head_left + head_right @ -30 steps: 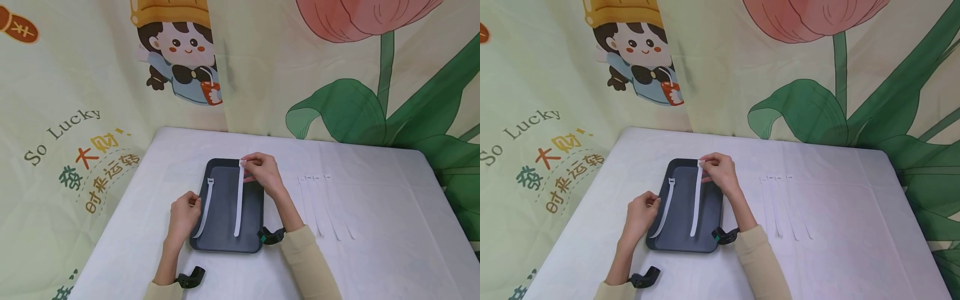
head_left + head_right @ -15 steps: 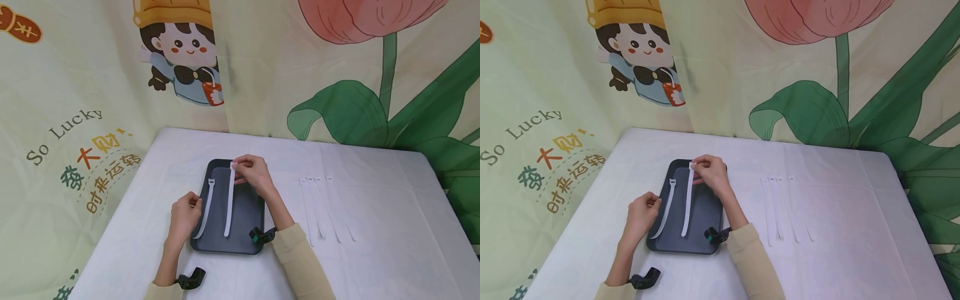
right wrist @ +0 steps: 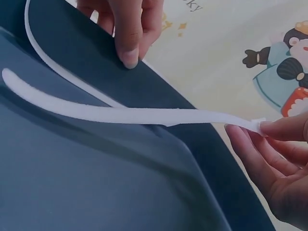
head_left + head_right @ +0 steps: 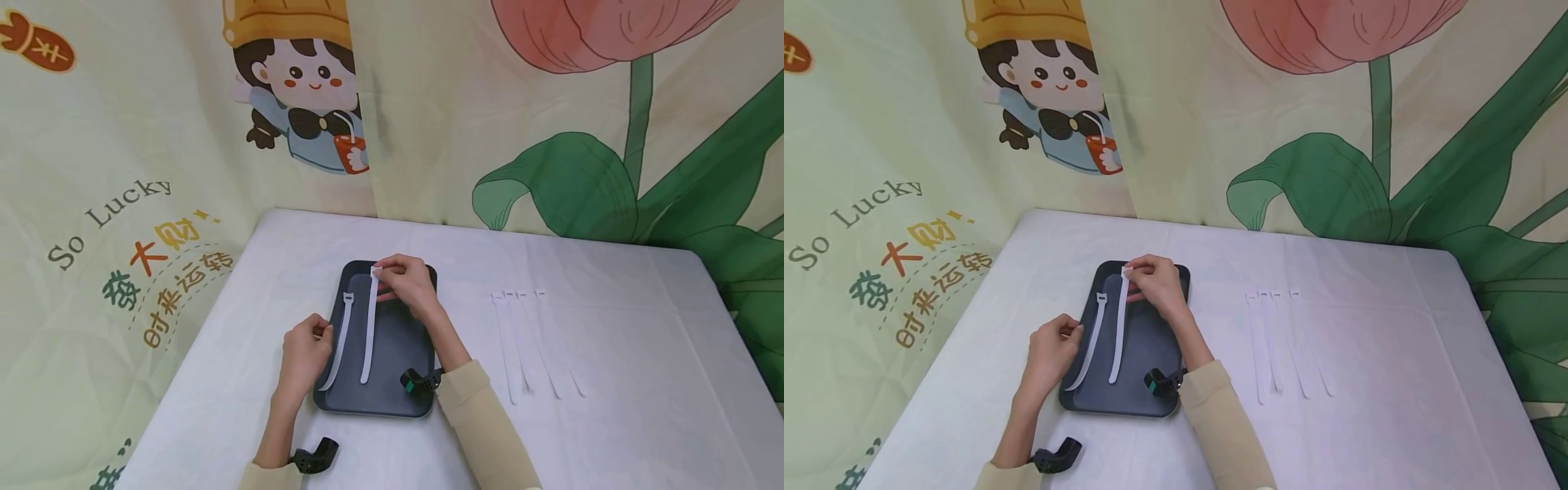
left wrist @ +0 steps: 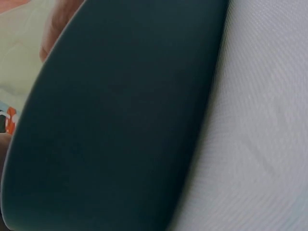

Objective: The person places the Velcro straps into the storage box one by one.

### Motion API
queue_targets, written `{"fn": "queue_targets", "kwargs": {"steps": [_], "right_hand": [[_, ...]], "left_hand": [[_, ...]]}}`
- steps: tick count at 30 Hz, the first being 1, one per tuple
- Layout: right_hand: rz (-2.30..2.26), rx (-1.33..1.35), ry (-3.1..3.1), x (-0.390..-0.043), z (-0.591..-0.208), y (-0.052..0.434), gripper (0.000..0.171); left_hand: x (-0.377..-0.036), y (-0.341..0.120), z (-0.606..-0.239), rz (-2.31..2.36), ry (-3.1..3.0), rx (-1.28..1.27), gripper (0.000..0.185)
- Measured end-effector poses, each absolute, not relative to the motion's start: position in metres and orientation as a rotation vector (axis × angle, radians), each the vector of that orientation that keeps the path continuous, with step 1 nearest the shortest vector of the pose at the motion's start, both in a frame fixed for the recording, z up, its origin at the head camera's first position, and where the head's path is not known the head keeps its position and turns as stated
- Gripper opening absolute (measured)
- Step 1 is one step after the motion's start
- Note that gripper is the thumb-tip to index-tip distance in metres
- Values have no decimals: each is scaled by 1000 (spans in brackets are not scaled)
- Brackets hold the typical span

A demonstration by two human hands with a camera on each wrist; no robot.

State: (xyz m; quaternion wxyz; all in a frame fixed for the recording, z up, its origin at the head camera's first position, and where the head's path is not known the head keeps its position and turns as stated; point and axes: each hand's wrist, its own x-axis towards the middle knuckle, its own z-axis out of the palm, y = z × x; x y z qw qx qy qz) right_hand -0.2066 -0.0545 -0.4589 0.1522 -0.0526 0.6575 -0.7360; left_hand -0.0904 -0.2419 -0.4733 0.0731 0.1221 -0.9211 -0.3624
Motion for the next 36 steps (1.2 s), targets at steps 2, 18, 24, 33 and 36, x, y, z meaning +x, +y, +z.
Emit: {"fn": "queue_targets", "kwargs": {"steps": [2, 18, 24, 33, 36], "right_hand": [[-2098, -145, 1902, -208, -462, -56, 19], [-2012, -123, 1892, -215, -478, -74, 18], [-1992, -143, 1918, -218, -485, -78, 16], [-1938, -230, 1969, -218, -492, -80, 15], [-1904, -261, 2012, -217, -493, -82, 15]], "left_hand": [[-90, -242, -473, -1092, -2765, 364, 10], [-90, -242, -475, -1102, -2752, 382, 10], [-90, -241, -476, -1090, -2749, 372, 10], [-90, -241, -475, -1094, -2746, 369, 11], [-90, -242, -475, -1100, -2747, 371, 11]]}}
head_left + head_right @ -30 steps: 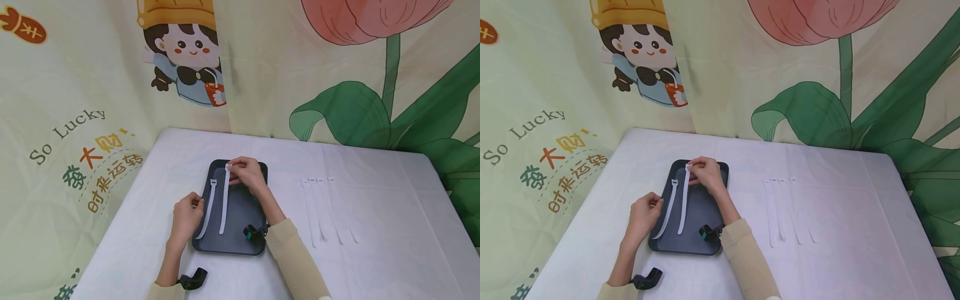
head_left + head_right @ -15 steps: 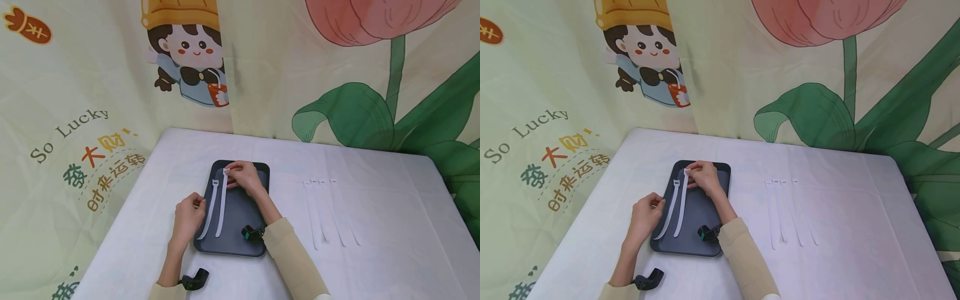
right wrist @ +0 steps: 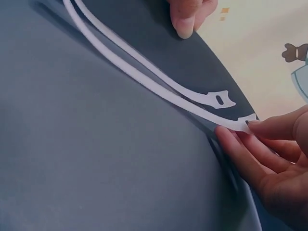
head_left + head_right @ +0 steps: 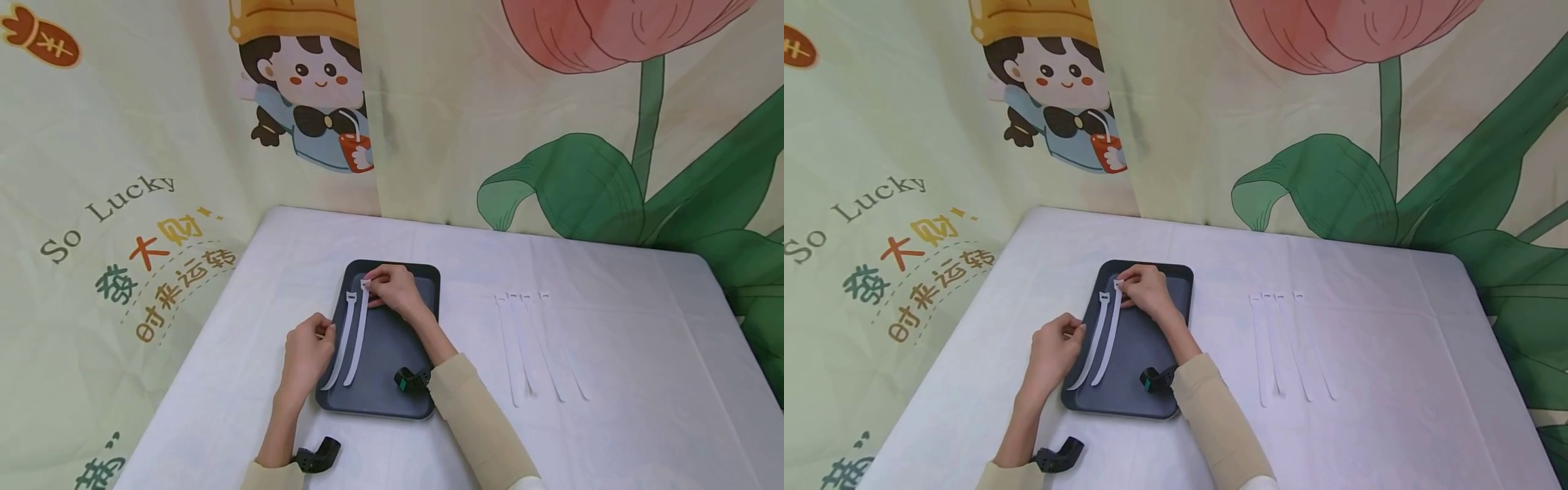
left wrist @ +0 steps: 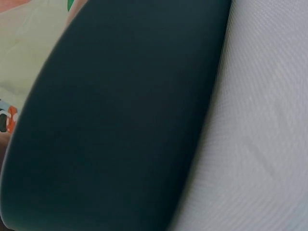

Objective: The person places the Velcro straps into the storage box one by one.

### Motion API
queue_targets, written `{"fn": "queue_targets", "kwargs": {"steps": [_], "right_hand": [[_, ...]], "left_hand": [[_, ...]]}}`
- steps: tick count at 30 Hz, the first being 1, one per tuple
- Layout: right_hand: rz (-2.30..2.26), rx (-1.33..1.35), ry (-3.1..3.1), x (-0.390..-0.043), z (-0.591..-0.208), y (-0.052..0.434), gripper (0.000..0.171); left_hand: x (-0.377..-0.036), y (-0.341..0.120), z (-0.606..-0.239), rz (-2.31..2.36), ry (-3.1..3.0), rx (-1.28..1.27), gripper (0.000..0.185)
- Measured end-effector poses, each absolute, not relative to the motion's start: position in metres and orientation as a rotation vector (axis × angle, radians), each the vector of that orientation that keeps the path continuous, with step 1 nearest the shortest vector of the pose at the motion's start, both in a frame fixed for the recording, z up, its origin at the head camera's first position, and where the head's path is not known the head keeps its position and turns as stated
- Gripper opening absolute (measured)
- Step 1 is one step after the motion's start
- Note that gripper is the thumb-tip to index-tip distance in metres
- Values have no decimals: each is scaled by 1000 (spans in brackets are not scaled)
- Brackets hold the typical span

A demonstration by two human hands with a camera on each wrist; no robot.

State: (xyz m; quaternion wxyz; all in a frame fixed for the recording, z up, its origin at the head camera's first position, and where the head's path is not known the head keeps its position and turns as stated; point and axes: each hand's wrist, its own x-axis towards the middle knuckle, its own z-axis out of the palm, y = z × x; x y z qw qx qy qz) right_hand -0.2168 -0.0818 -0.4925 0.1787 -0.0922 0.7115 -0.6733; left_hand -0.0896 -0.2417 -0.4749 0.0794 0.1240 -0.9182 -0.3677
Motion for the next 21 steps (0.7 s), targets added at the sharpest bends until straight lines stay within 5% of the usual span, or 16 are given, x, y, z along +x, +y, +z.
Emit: {"fn": "queue_targets", "kwargs": {"steps": [21], "right_hand": [[-1814, -301, 2113, -217, -496, -80, 19]], "left_hand": [[-91, -241, -475, -1100, -2749, 369, 11]]}}
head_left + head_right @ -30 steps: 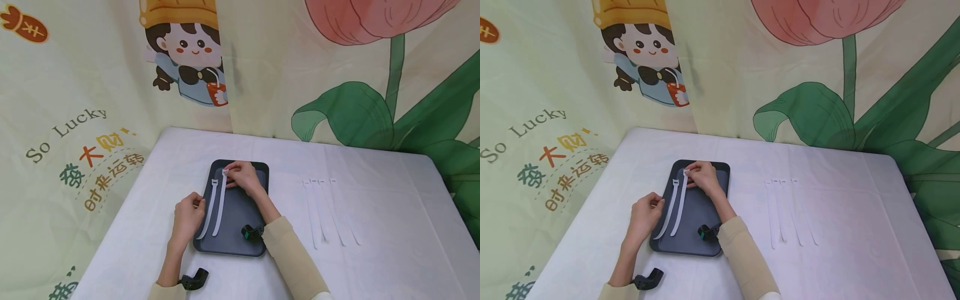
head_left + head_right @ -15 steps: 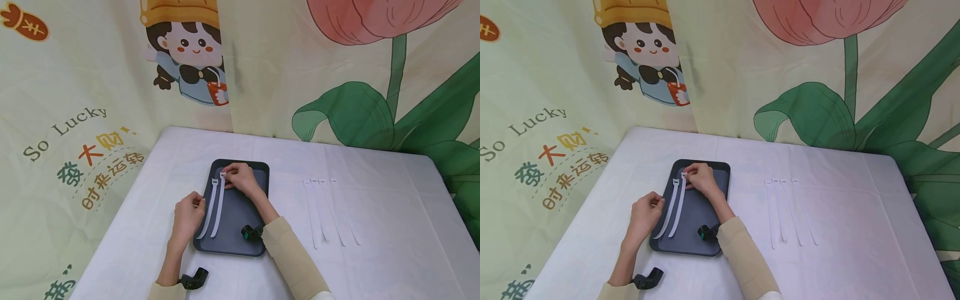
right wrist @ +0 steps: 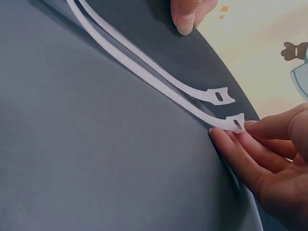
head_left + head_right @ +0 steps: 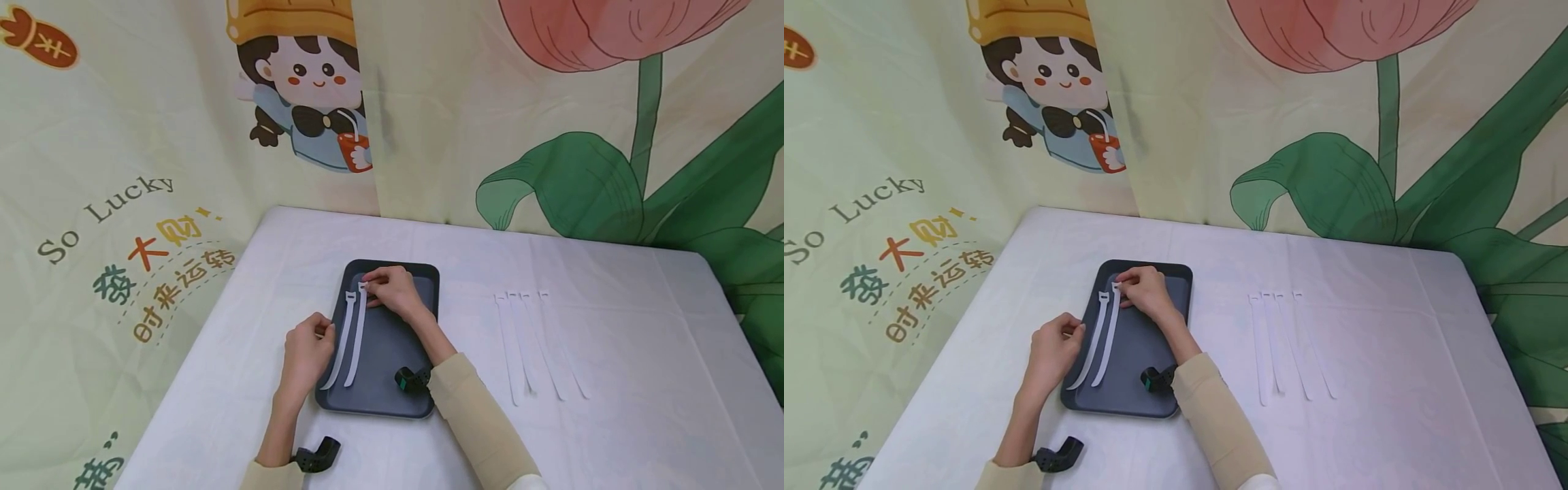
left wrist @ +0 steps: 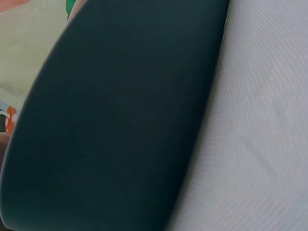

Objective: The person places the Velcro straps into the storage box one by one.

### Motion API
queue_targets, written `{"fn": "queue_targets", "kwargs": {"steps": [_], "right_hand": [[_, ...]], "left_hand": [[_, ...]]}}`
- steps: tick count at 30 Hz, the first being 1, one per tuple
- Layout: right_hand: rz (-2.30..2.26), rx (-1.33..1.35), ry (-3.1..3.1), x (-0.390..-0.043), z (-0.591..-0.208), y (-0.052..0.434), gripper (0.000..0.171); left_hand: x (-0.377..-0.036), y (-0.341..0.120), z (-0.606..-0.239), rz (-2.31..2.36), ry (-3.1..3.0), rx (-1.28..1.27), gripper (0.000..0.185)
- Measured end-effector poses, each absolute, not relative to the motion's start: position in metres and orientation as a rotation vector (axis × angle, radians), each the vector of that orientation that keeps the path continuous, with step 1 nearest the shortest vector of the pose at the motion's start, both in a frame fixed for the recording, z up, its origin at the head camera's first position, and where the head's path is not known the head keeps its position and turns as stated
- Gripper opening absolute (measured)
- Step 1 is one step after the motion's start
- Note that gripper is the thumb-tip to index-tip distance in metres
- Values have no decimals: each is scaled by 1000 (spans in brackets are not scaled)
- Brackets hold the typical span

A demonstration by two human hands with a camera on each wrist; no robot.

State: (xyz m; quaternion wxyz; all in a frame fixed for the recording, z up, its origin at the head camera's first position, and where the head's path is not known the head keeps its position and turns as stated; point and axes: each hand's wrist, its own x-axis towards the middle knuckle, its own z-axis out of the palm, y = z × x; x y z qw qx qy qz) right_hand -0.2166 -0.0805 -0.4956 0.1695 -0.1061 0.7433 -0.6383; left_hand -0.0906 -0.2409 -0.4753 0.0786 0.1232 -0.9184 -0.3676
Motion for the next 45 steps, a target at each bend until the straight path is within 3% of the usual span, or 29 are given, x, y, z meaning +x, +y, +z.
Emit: {"fn": "queue_targets", "kwargs": {"steps": [15, 34, 45], "right_hand": [[-1786, -355, 2218, -219, -489, -72, 21], [-2051, -455, 2080, -198, -471, -29, 20], [-2099, -353, 2106, -181, -463, 2, 18]], "left_hand": [[-90, -240, -474, -1087, -2755, 372, 11], [-92, -238, -476, -1061, -2769, 391, 12], [-92, -237, -474, -1058, -2776, 384, 12]]}}
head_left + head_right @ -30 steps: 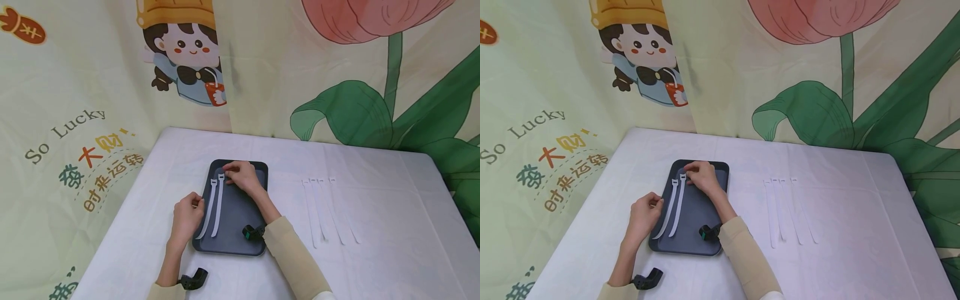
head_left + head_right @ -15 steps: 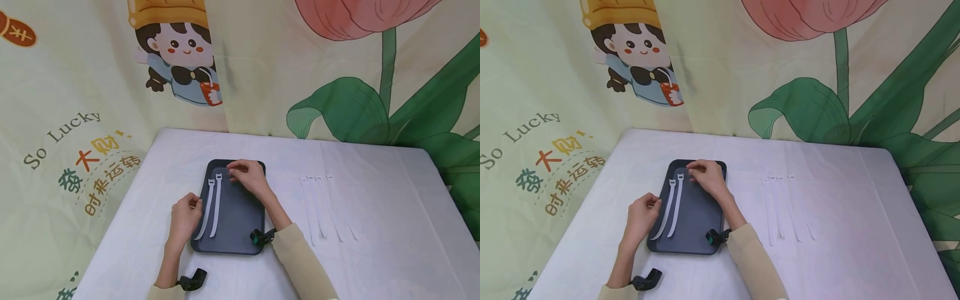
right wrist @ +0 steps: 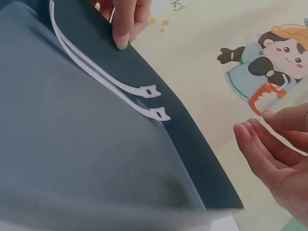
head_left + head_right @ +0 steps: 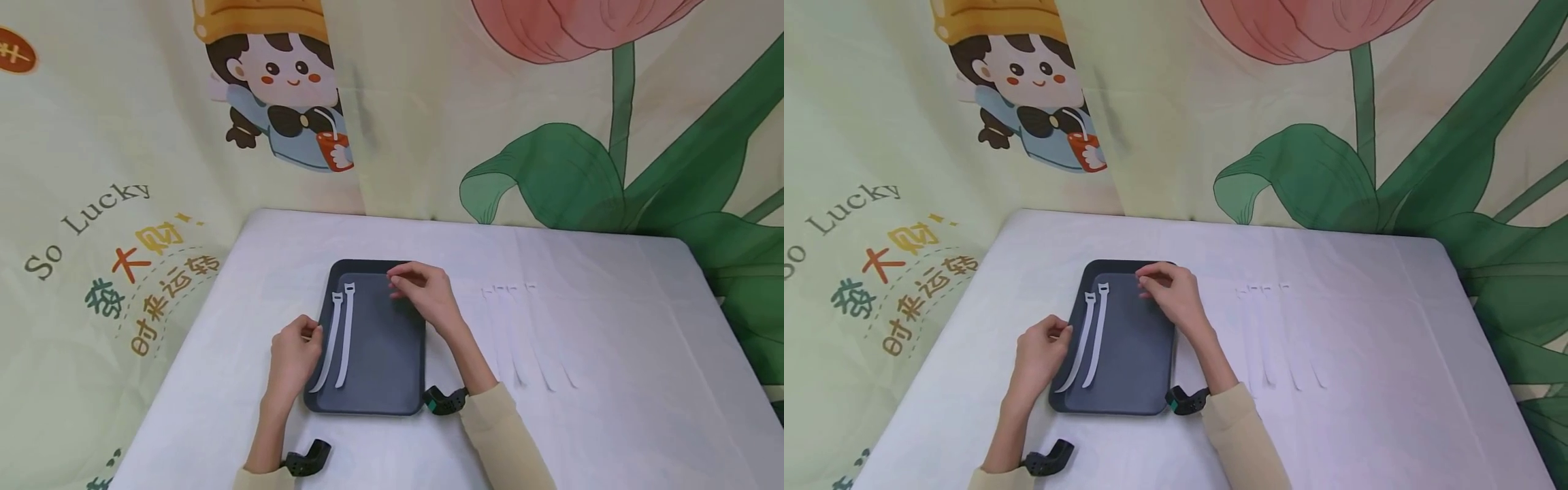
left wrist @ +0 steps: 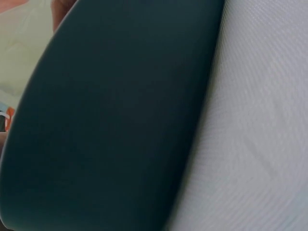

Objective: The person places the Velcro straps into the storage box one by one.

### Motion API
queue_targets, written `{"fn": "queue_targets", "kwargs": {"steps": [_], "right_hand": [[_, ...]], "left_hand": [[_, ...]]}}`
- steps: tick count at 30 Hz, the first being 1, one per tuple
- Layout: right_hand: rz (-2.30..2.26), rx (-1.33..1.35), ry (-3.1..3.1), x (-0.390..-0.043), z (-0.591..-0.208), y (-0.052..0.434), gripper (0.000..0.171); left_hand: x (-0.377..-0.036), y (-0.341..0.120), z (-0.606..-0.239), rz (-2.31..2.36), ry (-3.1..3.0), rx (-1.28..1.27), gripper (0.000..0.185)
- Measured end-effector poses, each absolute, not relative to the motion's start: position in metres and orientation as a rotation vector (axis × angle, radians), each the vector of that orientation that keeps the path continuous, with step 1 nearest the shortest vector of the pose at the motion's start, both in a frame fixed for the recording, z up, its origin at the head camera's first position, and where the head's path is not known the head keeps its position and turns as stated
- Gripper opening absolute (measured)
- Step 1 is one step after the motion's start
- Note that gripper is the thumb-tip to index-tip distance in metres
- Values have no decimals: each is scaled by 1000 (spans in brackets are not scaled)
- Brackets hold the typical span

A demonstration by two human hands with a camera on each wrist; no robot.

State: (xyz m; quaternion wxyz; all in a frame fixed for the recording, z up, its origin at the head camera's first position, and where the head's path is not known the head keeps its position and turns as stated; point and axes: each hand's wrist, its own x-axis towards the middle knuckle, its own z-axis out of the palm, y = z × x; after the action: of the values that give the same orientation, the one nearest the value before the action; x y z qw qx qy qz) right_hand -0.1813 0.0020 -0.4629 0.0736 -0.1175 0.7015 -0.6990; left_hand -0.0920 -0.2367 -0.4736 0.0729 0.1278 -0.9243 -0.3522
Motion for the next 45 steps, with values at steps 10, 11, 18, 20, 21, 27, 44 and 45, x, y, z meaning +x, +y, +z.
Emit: {"fn": "queue_targets", "kwargs": {"steps": [10, 11, 18, 20, 21, 27, 44, 45], "right_hand": [[-2036, -276, 2262, -176, -466, 31, 16], [-2018, -259, 2297, -176, -467, 35, 15], [-1956, -110, 2420, -178, -476, 70, 21], [-1937, -60, 2433, -178, -478, 80, 22], [-1936, -40, 2433, -179, -479, 85, 23], [-1884, 28, 2482, -182, -485, 110, 28], [-1681, 61, 2676, -199, -500, 134, 34], [-1675, 63, 2673, -199, -501, 134, 34]], "left_hand": [[-92, -239, -476, -1064, -2784, 391, 13], [-92, -239, -476, -1064, -2784, 389, 13], [-94, -237, -476, -1062, -2786, 383, 12], [-94, -237, -476, -1061, -2787, 386, 12], [-93, -237, -476, -1061, -2787, 388, 12], [-93, -237, -476, -1064, -2789, 391, 12], [-95, -237, -475, -1073, -2790, 411, 13], [-95, -236, -475, -1073, -2791, 414, 13]]}}
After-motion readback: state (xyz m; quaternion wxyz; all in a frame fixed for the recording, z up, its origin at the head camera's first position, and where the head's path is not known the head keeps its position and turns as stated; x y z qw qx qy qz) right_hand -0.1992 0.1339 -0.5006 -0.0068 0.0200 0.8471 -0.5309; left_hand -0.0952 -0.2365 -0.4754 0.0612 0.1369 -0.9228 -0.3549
